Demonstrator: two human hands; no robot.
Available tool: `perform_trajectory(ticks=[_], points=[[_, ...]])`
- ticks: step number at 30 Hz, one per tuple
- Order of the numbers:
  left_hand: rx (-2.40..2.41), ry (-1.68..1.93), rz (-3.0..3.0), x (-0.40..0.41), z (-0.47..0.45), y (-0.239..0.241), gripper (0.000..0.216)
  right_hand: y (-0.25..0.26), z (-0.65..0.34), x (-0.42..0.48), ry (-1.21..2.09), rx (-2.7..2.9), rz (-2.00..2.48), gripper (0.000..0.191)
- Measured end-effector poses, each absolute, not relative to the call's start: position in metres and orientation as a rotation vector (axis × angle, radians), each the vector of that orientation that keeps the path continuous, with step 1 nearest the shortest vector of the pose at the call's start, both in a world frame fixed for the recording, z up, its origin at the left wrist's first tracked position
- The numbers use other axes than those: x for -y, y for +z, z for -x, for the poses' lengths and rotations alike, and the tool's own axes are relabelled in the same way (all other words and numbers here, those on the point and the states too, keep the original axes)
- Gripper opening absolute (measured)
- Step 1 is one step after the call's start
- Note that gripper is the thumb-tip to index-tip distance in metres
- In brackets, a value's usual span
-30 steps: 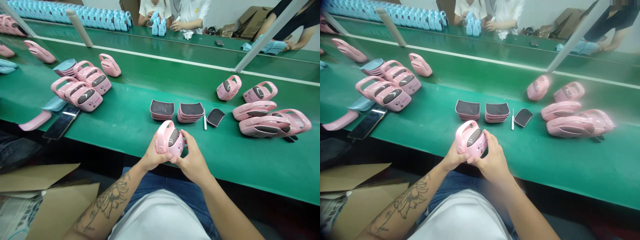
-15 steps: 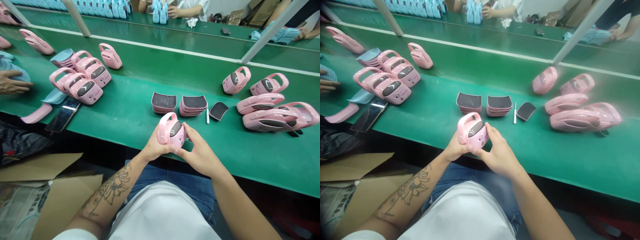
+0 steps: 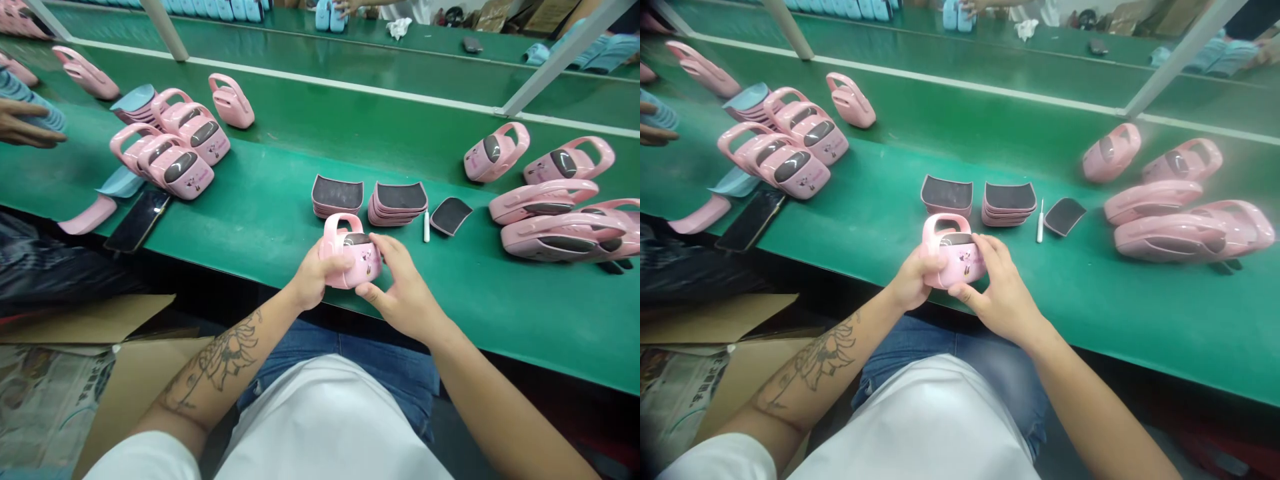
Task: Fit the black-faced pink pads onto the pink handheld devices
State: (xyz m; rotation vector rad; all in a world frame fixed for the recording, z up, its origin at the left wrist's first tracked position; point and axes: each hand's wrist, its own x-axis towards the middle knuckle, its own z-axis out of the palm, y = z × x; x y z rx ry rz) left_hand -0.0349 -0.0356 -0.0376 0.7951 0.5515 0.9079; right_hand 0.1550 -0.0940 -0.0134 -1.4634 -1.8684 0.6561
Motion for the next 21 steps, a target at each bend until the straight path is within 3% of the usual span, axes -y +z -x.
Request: perform_trajectory(ticks=[4, 21], points=[[-0.618, 0.765, -0.681, 0.033, 0.039, -0.03, 0.062, 0.001, -0.169, 0.087, 0.549, 2.033, 1.268, 0.069], [-0.771, 0.725, -0.554, 0.045, 0.024, -0.018, 0.059, 0.002, -0.17, 0.077, 0.565, 2.135, 1.244, 0.056]])
